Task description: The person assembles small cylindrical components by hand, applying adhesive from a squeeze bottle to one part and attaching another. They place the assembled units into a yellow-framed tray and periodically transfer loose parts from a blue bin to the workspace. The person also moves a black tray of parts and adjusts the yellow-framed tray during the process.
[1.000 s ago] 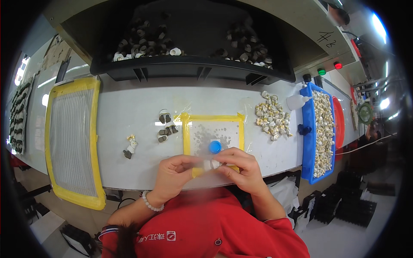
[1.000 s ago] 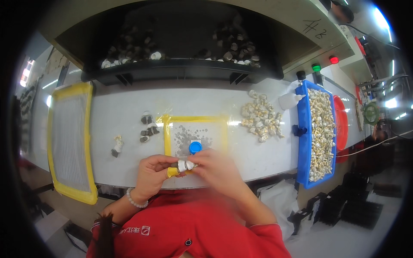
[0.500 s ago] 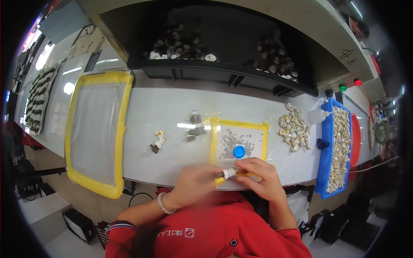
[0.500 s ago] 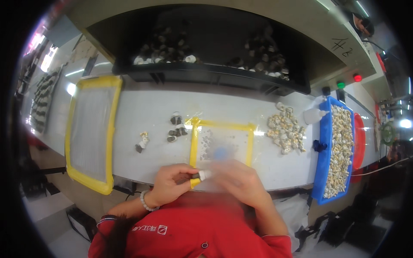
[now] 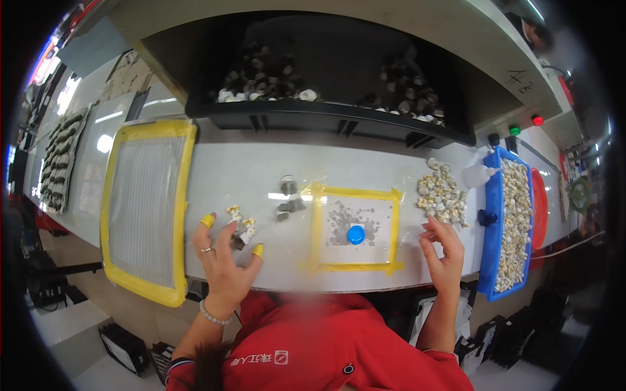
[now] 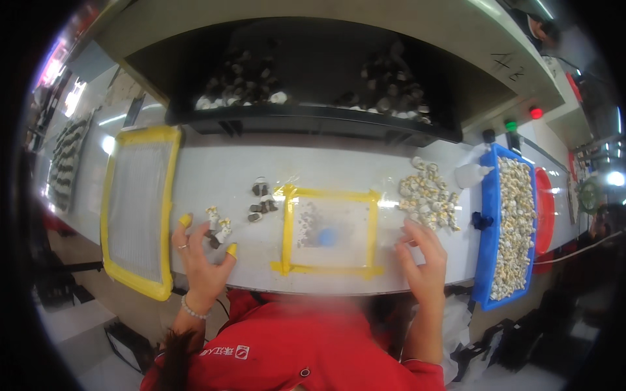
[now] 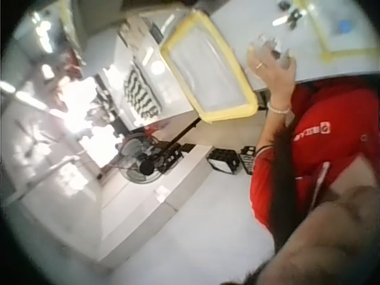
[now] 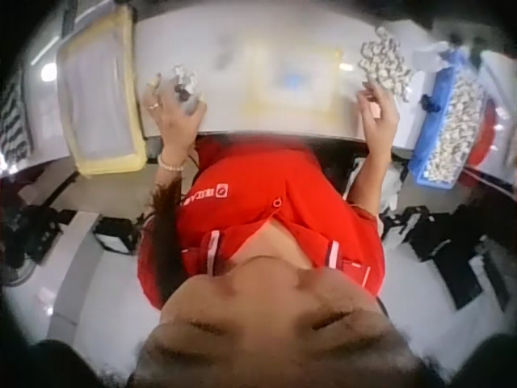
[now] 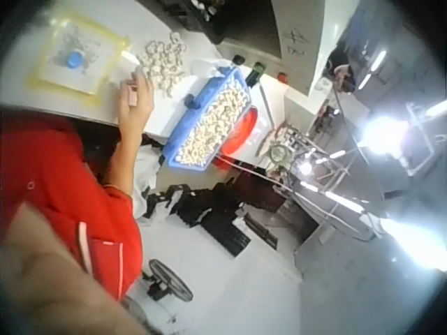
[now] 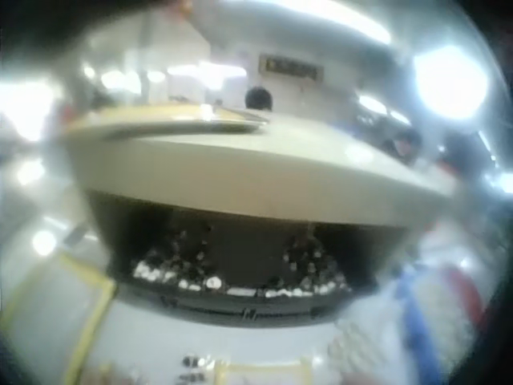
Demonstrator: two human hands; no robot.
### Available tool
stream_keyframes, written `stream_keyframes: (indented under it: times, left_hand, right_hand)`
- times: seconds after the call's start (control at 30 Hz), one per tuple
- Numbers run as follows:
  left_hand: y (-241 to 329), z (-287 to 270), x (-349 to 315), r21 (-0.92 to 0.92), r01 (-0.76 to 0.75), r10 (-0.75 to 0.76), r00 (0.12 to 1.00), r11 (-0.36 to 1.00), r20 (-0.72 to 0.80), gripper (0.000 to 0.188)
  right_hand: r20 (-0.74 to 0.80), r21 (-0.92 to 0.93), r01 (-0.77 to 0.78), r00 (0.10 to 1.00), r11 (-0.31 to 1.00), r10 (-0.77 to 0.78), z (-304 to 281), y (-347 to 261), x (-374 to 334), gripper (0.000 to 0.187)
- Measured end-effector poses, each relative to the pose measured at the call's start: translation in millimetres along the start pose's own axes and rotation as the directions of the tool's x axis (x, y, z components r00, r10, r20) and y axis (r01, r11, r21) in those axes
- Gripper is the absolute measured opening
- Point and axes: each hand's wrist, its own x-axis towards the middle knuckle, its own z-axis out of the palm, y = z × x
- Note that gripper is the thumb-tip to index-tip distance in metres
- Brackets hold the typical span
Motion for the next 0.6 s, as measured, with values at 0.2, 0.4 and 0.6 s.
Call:
stream_keyframes:
  times: [0.2, 0.4, 0.6]
  left_hand:
    - [-12, 5, 10, 0.003, -0.033, 0.033, 0.994, 0.999, 0.1, 0.037]
    - [-6, 4, 16, -0.008, 0.022, -0.022, 0.997, 1.0, 0.073, 0.037]
    - [-10, 1, 19, 0.046, -0.042, 0.038, 0.995, 0.998, 0.097, 0.038]
  right_hand:
    - [-0.148, -0.139, -0.022, 0.989, 0.99, 0.001, -37, 2, 40, 0.036]
    - [-0.37, -0.082, -0.022, 0.929, 0.996, -0.01, -38, 29, 122, 0.044]
    - [-0.161, 0.347, -0.315, 0.908, 0.884, 0.386, -38, 46, 172, 0.063]
